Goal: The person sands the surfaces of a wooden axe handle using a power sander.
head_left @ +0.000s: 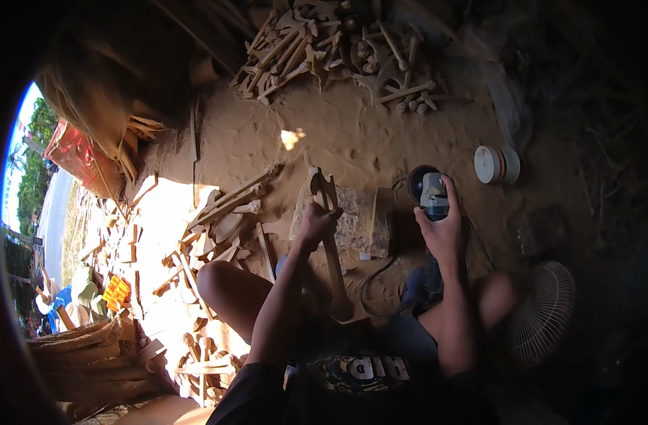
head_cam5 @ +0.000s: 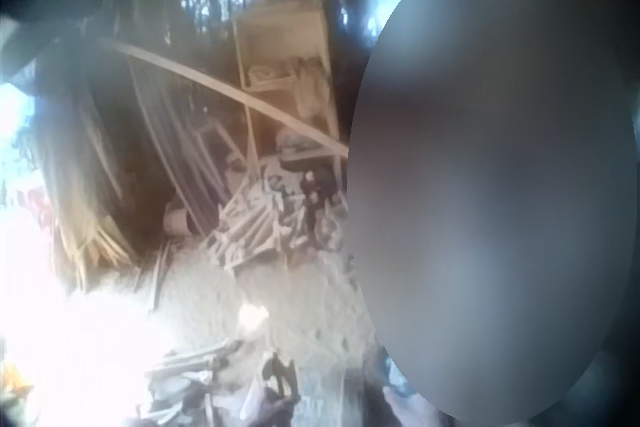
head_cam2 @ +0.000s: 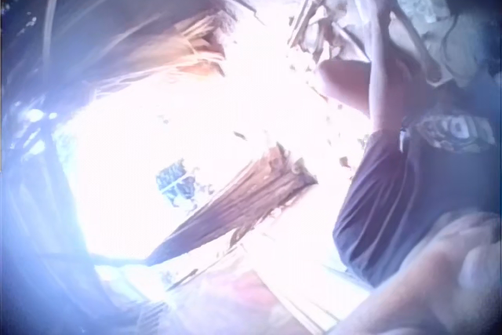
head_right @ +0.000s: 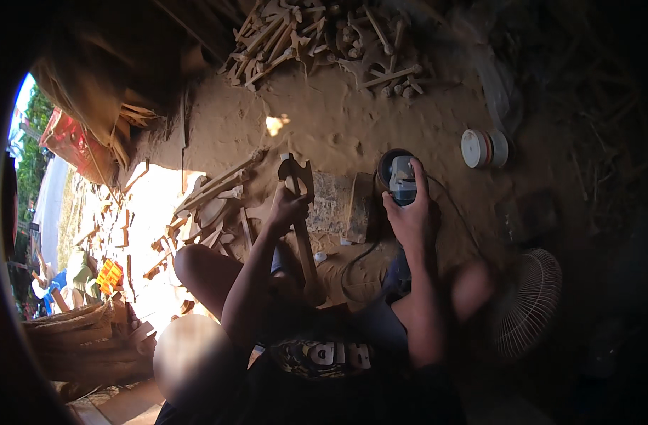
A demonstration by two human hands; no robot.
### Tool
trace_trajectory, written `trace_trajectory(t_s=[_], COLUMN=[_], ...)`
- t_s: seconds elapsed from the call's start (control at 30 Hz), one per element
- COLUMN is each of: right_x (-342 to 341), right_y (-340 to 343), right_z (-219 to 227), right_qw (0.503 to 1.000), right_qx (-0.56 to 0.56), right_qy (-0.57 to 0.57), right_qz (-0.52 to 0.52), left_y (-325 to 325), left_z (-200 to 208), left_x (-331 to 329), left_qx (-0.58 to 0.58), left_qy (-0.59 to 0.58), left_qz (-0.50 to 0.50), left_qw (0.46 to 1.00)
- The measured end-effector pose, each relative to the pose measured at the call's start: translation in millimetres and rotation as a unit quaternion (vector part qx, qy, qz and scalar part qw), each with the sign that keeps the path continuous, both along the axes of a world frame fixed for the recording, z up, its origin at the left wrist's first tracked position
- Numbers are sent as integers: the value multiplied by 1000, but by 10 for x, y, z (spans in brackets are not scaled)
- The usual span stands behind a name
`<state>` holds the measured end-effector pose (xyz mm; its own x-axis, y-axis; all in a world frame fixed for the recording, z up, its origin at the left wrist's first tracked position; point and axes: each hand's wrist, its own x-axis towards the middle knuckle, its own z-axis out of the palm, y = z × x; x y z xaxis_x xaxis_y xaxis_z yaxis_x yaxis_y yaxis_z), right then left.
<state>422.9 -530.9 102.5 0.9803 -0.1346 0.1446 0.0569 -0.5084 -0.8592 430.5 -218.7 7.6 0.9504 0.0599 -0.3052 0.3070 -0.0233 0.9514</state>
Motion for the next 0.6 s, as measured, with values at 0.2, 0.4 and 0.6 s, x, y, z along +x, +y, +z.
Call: trace_trajectory(t_s=[0.2, 0.4, 0.6], right_x=[-154, -266, -330], right_y=[426, 730, 935], right_z=[12, -193, -116], right_qw=[988, 979, 973], right_qx=[87, 78, -44], right_qy=[28, 24, 11], right_qz=[125, 188, 227], left_y=[-695, -801, -784], left_z=[-646, -777, -726], left_x=[-927, -1141, -1127], left_qx=[-81, -69, -16], left_qy=[55, 89, 72], left_qz=[73, 113, 113], left_qw=[993, 987, 991])
